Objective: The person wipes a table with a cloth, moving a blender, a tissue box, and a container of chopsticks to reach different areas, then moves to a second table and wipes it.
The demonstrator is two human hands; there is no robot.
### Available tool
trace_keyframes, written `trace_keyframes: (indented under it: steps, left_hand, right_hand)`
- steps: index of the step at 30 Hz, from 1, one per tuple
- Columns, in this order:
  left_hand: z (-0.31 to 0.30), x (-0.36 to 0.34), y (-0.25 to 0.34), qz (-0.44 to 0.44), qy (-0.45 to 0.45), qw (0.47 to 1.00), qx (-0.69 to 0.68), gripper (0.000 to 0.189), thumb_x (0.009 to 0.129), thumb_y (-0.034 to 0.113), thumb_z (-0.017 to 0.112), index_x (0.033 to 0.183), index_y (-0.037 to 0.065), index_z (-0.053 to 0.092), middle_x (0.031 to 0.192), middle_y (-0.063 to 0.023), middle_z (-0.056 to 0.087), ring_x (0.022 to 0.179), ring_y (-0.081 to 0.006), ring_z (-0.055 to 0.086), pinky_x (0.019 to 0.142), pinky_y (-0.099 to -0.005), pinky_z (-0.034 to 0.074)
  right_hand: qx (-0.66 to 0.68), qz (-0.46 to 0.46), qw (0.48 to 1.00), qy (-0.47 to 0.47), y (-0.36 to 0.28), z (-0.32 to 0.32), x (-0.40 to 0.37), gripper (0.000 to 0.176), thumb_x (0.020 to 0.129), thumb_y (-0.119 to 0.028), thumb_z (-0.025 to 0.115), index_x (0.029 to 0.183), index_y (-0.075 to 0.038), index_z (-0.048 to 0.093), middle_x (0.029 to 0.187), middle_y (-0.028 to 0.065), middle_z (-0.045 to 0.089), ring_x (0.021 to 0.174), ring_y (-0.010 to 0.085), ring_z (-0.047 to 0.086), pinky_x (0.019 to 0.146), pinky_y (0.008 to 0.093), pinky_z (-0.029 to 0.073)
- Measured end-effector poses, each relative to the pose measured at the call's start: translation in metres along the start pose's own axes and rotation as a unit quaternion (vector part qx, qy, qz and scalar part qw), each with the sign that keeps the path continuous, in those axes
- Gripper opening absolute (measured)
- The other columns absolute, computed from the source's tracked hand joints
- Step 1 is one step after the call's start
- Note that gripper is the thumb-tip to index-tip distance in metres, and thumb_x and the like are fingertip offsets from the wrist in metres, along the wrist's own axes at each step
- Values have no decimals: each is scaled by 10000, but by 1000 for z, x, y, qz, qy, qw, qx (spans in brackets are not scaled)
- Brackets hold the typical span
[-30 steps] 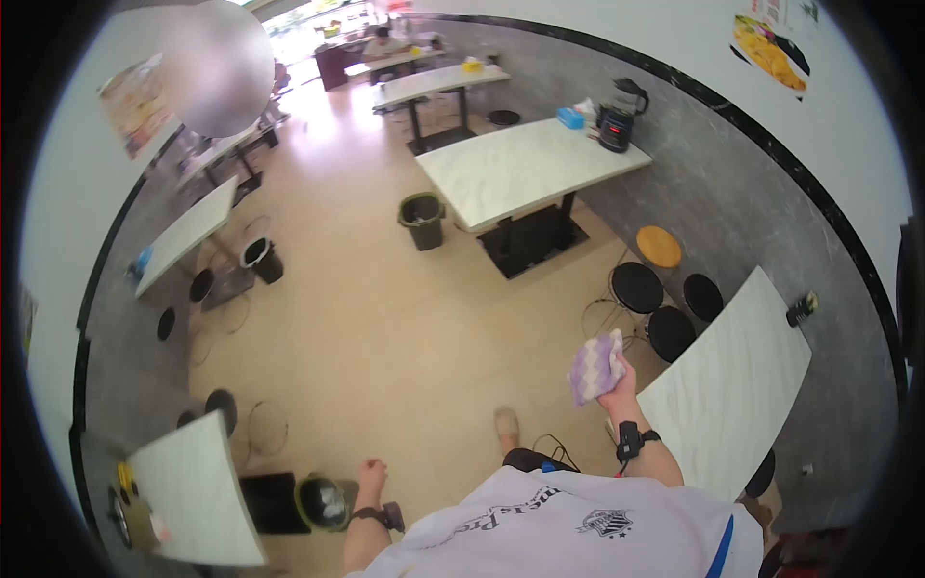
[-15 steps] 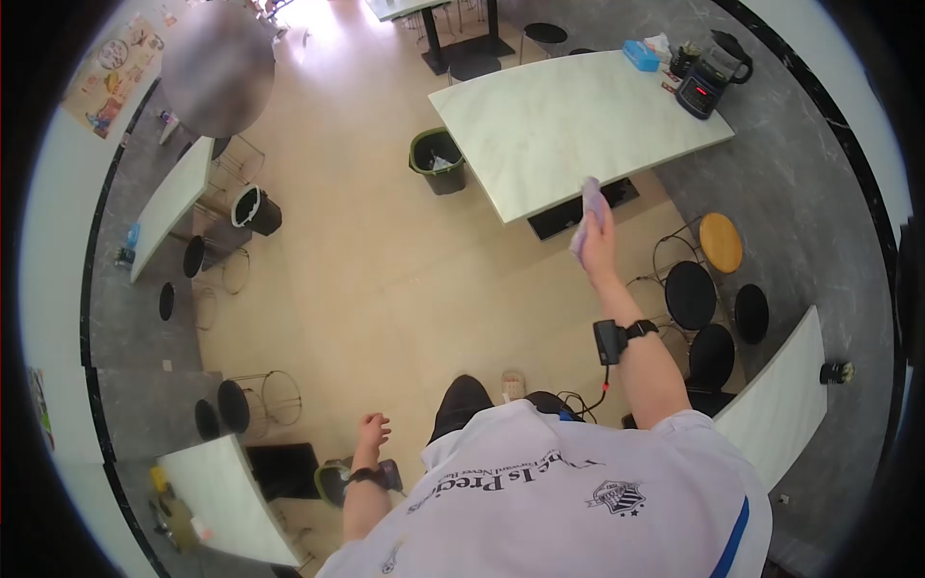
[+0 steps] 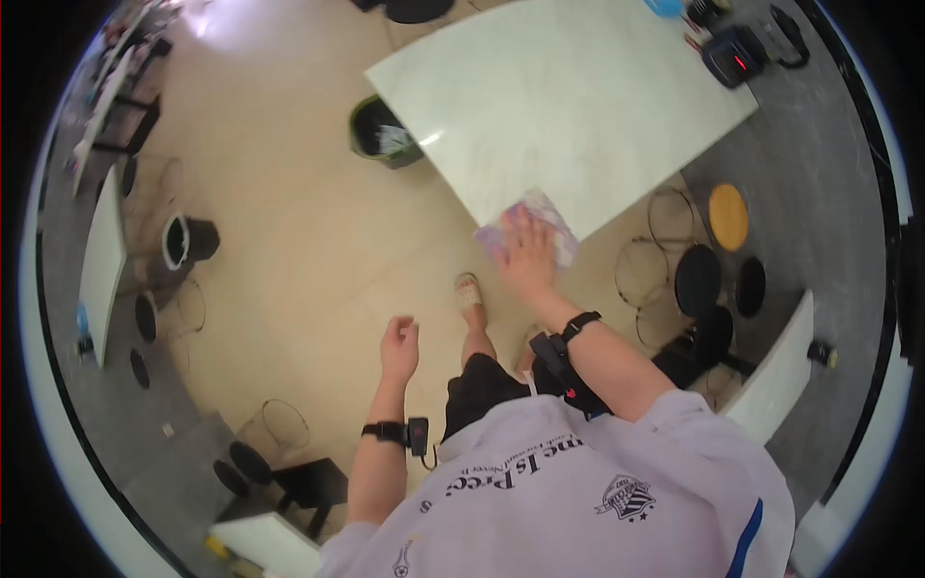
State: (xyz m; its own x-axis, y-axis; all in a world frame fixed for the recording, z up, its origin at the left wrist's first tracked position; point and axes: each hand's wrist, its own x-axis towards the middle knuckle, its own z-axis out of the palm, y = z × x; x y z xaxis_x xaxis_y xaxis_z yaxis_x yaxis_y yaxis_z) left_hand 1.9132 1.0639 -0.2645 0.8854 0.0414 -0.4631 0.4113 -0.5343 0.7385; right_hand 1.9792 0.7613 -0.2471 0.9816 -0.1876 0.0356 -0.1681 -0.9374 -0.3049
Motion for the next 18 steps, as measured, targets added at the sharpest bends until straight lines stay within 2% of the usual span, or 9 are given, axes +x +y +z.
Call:
trace_keyframes:
  steps: [1, 3, 5, 8, 10, 11, 13, 16, 18]
  left_hand:
    - [16, 19, 19, 15, -39, 999, -21, 302, 982, 251, 627, 1186, 29, 634, 1051, -135, 712, 876, -226, 678, 799, -358, 546]
    - [46, 52, 62, 28, -80, 995, -44, 322, 995, 258, 617, 1226, 33, 614, 1104, -130, 704, 892, -224, 675, 792, -357, 545]
    - [66, 75, 115, -56, -104, 979, -163, 433, 1047, 336, 530, 1343, 21, 531, 1257, -118, 640, 1022, -214, 643, 864, -353, 529]
    - [89, 102, 147, -97, -89, 960, -248, 496, 1069, 397, 452, 1415, 42, 464, 1351, -114, 594, 1046, -211, 632, 872, -362, 526]
    - [95, 110, 150, -101, -71, 952, -279, 501, 1075, 403, 427, 1419, 42, 459, 1357, -112, 588, 1041, -209, 634, 872, -369, 527]
    - [102, 107, 146, -111, -62, 943, -308, 506, 1080, 410, 401, 1424, 42, 454, 1364, -111, 582, 1036, -208, 636, 872, -377, 527]
    - [110, 96, 136, -56, -28, 964, -258, 436, 1102, 364, 410, 1327, 14, 537, 1226, -106, 657, 933, -183, 650, 816, -332, 533]
    - [118, 75, 135, -90, -20, 950, -299, 432, 1108, 355, 396, 1331, 20, 553, 1185, -86, 675, 941, -173, 648, 844, -309, 518]
    - [131, 67, 126, -100, -78, 936, -328, 404, 1093, 337, 451, 1344, 43, 568, 1202, -70, 673, 956, -155, 647, 841, -285, 506]
  right_hand:
    - [-22, -62, 998, -6, 8, 2, -9, 660, 971, -371, 567, 1545, -96, 393, 1623, 164, 315, 1438, 377, 366, 1200, 609, 219]
    - [-15, -52, 998, -29, 13, -5, -16, 671, 965, -366, 569, 1548, -90, 387, 1621, 166, 319, 1439, 373, 365, 1202, 602, 221]
    - [3, -63, 997, -36, 9, -9, -10, 682, 958, -361, 572, 1552, -84, 382, 1620, 168, 323, 1440, 369, 365, 1203, 595, 223]
    - [-2, -56, 997, -56, 4, -9, -4, 676, 965, -349, 554, 1555, -71, 377, 1619, 168, 332, 1440, 362, 370, 1205, 591, 222]
    - [20, -53, 993, -100, -2, -7, 27, 679, 969, -350, 542, 1559, -62, 368, 1620, 177, 329, 1443, 360, 371, 1206, 587, 221]
    - [14, -85, 991, -104, -5, -2, 50, 679, 969, -350, 542, 1559, -62, 368, 1620, 177, 329, 1443, 360, 371, 1206, 587, 221]
    - [25, -87, 994, -54, -24, 12, 96, 673, 968, -347, 543, 1551, -53, 381, 1608, 189, 351, 1443, 364, 374, 1205, 587, 222]
    - [17, -141, 990, 12, -60, 33, 178, 662, 967, -351, 542, 1537, -44, 401, 1594, 196, 377, 1445, 365, 372, 1205, 586, 219]
    - [-3, -153, 987, 50, -84, 51, 236, 643, 970, -355, 537, 1521, -43, 423, 1580, 204, 397, 1442, 371, 377, 1204, 583, 220]
